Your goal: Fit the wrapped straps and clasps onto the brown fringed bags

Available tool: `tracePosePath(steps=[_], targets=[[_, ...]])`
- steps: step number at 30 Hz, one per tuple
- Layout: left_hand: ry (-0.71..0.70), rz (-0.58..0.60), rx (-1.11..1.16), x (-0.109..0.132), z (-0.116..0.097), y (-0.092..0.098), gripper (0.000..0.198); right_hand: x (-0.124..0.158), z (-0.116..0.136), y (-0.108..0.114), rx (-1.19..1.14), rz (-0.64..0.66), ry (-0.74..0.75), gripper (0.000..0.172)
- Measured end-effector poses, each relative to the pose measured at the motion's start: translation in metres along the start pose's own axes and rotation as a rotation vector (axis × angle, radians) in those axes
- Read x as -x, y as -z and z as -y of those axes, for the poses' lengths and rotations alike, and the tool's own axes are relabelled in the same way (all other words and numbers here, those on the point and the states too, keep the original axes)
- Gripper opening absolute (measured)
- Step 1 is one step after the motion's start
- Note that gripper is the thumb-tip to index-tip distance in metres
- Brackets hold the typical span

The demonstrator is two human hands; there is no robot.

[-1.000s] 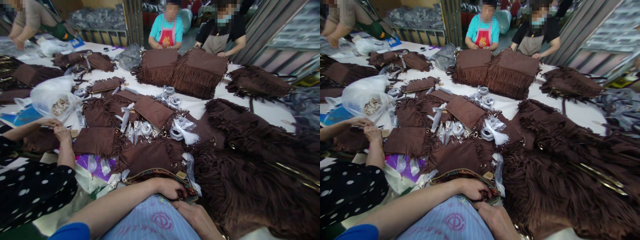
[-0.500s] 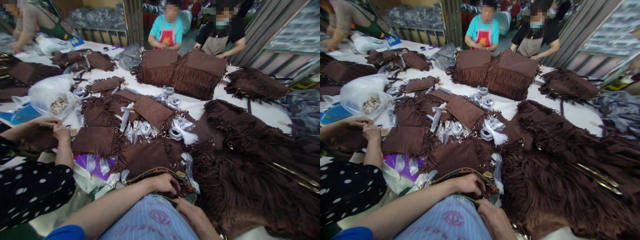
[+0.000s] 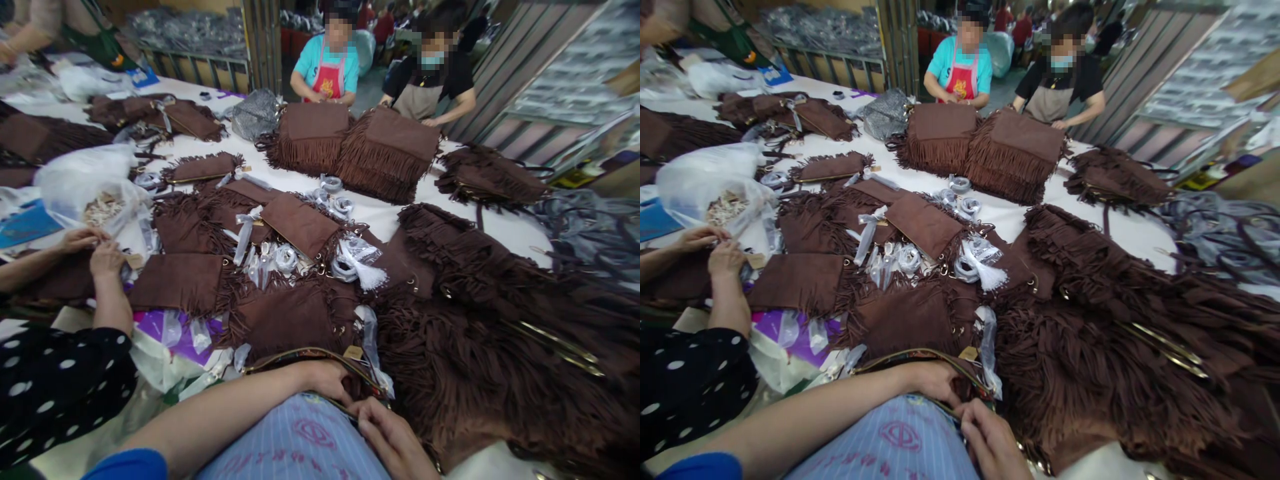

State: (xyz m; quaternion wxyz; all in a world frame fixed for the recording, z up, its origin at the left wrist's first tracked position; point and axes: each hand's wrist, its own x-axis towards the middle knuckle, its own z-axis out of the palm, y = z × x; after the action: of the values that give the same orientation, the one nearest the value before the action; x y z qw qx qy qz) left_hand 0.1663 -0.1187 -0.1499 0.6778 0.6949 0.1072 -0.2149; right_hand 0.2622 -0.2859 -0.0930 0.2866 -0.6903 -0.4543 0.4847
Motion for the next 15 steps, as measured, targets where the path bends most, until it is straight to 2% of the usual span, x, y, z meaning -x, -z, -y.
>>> tracePosePath(steps=[5,9,12,15], targets=[[-0.006,0.024,-0.212,-0.005,-0.007,0.004,0.028,-0.004,0.004,0.0,-0.155,0.008,-0.068,0.038],[-0.025,0.016,-0.136,-0.005,0.0,0.012,0.023,-0.016,0.006,0.0,-0.244,-0.042,-0.097,0.04],[-0.038,0.036,-0.049,-0.002,0.005,0.019,0.018,-0.024,0.011,0.003,-0.153,-0.06,-0.082,0.033],[-0.063,0.003,0.006,0.002,0.007,0.024,0.021,-0.027,0.016,0.004,0.1,-0.07,-0.007,0.022]])
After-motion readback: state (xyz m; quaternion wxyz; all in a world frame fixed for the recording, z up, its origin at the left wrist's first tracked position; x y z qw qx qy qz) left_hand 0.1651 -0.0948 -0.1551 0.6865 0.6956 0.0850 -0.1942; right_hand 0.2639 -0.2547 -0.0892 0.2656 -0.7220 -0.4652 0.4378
